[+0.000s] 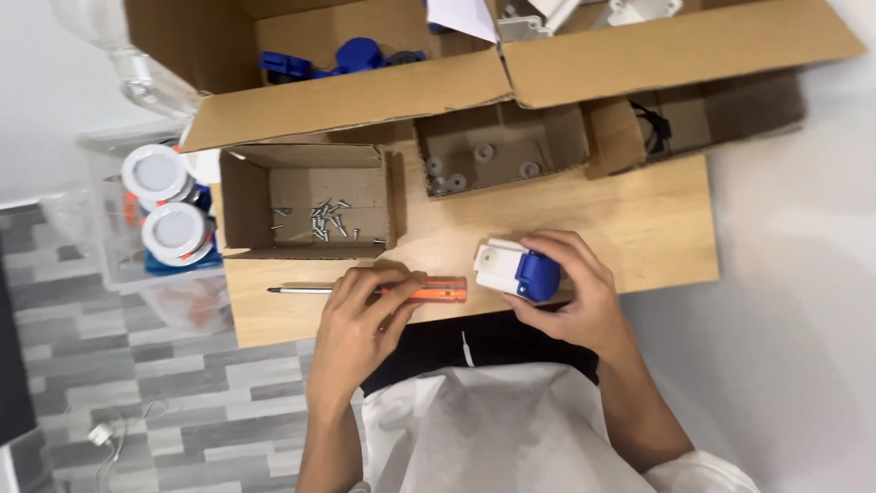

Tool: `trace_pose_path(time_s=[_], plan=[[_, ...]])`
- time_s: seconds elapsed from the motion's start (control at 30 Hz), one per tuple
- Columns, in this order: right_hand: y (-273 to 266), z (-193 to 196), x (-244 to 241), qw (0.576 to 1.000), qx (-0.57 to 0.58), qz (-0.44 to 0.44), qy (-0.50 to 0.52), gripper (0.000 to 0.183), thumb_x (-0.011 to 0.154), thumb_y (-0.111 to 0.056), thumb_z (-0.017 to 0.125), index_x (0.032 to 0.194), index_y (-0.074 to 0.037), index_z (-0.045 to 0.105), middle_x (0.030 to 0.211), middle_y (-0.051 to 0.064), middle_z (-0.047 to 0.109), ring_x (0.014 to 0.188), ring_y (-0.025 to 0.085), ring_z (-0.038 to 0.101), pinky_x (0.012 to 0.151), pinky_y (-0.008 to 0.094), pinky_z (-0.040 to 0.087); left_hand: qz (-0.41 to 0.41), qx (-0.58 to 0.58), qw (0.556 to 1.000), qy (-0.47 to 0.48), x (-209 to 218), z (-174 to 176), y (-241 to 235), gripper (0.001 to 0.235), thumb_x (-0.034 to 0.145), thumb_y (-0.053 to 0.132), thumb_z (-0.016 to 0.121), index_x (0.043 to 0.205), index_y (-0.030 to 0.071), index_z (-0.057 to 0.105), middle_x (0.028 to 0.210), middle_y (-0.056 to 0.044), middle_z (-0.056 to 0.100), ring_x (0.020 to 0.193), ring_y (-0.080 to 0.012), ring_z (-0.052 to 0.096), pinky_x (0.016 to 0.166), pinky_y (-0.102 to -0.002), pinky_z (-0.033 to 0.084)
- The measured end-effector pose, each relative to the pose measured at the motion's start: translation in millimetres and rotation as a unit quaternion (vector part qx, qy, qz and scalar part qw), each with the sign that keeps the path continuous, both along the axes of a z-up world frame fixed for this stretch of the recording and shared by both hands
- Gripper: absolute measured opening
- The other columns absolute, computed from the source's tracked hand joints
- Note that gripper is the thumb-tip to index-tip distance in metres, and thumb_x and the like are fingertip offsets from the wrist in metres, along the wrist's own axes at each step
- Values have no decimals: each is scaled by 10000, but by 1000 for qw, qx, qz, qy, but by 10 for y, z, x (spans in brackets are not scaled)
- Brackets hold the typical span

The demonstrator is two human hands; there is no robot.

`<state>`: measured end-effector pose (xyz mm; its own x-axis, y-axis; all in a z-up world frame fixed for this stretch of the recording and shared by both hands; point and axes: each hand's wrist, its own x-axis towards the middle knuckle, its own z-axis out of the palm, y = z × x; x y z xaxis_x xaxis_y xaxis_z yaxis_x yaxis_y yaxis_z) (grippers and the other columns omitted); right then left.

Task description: Assembling an electrical component by fitting parts together and using a screwdriver to fasten them.

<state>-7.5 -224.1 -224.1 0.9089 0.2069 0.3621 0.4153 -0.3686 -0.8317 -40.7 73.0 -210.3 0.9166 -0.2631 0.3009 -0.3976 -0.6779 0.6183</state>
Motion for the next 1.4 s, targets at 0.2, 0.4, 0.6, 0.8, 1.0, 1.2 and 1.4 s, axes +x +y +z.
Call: trace_pose_path(time_s=[0.2, 0.4, 0.6, 0.8, 1.0, 1.2, 1.4], plan=[[13, -6, -76, 997, 72, 12, 8, 669, 699, -62, 991, 1272, 116, 697, 1260, 252, 675, 1235, 450, 740, 1039, 533, 618, 34, 16, 999, -19, 5, -128, -108, 229, 893, 140, 895, 1116, 190, 883, 1011, -40, 767, 975, -265, 715, 864, -405, 583], [69, 43, -57, 990, 130, 47, -1, 642, 685, -15, 985, 1233, 151, 696, 1249, 283, 619, 1261, 502, 723, 1052, 569, 615, 58, 32, 995, -73, 27, -353, -229, 276, 917, 160, 883, 1187, 217, 864, 1065, -20, 760, 1040, -262, 709, 934, -417, 555], [51, 67, -61, 984, 157, 87, -15, 599, 659, -10, 990, 1183, 130, 736, 1201, 294, 652, 1215, 513, 744, 1052, 607, 607, 57, -39, 994, -79, 21, -171, -385, 348, 922, 131, 879, 1265, 137, 816, 1161, -79, 752, 1129, -335, 713, 994, -483, 571], [25, 39, -112, 975, 174, 134, -26, 495, 634, 40, 952, 1107, 58, 807, 1155, 272, 697, 1218, 535, 739, 1087, 640, 575, -21, -261, 964, 54, -206, -145, -431, 509, 1000, 322, 733, 1404, 16, 681, 1285, -186, 722, 1098, -367, 744, 898, -476, 626], [109, 108, -136, 971, 138, 187, -49, 404, 690, 77, 856, 1082, -19, 839, 1151, 239, 745, 1262, 566, 710, 1099, 684, 530, -98, -398, 883, 230, -245, -159, -563, 795, 1055, 354, 681, 1659, -73, 392, 1425, -281, 546, 1013, -284, 665, 808, -418, 640], [80, 117, -169, 973, 105, 198, -52, 440, 688, 117, 814, 1085, -68, 855, 1235, 248, 743, 1329, 573, 668, 1133, 695, 506, -126, -497, 813, 275, -243, -216, -614, 764, 1011, 63, 737, 1676, -55, 380, 1476, -195, 519, 1042, -198, 696, 867, -330, 646], [-58, 4, -220, 963, 103, 245, -42, 694, 836, 53, 807, 1416, -274, 610, 1632, 271, 443, 1583, 544, 417, 1300, 697, 393, -141, -525, 808, 226, -234, -98, -551, 673, 981, 49, 808, 1547, 33, 445, 1518, -179, 505, 1331, -296, 599, 981, -383, 638]])
